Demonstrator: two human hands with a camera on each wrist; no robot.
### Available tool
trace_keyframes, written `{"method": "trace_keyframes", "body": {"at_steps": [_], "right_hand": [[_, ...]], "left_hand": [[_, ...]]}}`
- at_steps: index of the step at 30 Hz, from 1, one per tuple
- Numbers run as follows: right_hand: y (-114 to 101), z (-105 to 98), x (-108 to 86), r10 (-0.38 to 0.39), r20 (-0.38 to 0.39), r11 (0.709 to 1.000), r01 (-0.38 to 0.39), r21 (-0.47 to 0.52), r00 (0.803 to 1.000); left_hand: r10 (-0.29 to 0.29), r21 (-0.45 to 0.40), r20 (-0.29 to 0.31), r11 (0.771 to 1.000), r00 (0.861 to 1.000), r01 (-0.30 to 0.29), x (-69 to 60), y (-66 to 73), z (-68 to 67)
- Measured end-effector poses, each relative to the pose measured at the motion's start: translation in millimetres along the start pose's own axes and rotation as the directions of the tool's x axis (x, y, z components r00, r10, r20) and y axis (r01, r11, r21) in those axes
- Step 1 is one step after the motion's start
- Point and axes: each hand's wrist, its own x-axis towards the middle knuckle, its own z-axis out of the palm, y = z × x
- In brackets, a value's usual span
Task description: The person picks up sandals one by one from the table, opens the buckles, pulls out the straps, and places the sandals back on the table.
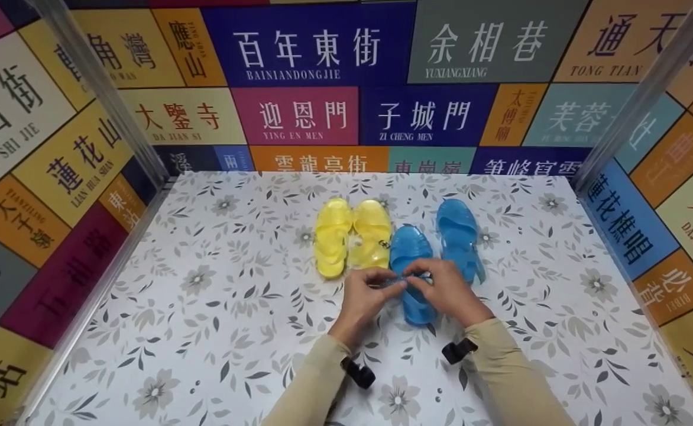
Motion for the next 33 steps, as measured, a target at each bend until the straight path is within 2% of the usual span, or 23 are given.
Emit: {"method": "trace_keyframes", "body": {"at_steps": [8,14,17,20,27,33], "right_hand": [[1.2,11.1,-3.7,0.018,0.0,0.998,-0.018,0.06,1.0],[4.0,13.8,-5.9,0.025,-0.01,0.996,-0.024,0.09,1.0],[5.0,14.6,-6.3,0.027,-0.009,0.995,-0.026,0.093,1.0],[5.4,14.7,-6.6,0.038,-0.012,0.994,-0.036,0.106,0.999],[7.2,14.5,-6.6,0.078,-0.028,0.981,-0.071,0.179,0.997],[10.6,15.1,-7.9,0.095,-0.041,0.972,-0.084,0.219,0.995]], "left_hand": [[0.128,0.11,0.06,0.985,0.99,-0.134,2.6,-0.1,3.5],[0.229,0.225,0.113,0.942,0.967,-0.249,4.9,0.9,1.7],[0.222,0.251,0.118,0.936,0.968,-0.245,5.1,1.2,0.9],[0.194,0.247,0.11,0.945,0.975,-0.216,5.6,1.1,0.6],[0.218,0.172,0.081,0.958,0.973,-0.229,8.4,-3.7,2.0],[0.17,0.121,0.069,0.977,0.983,-0.177,8.0,-6.8,3.2]]}}
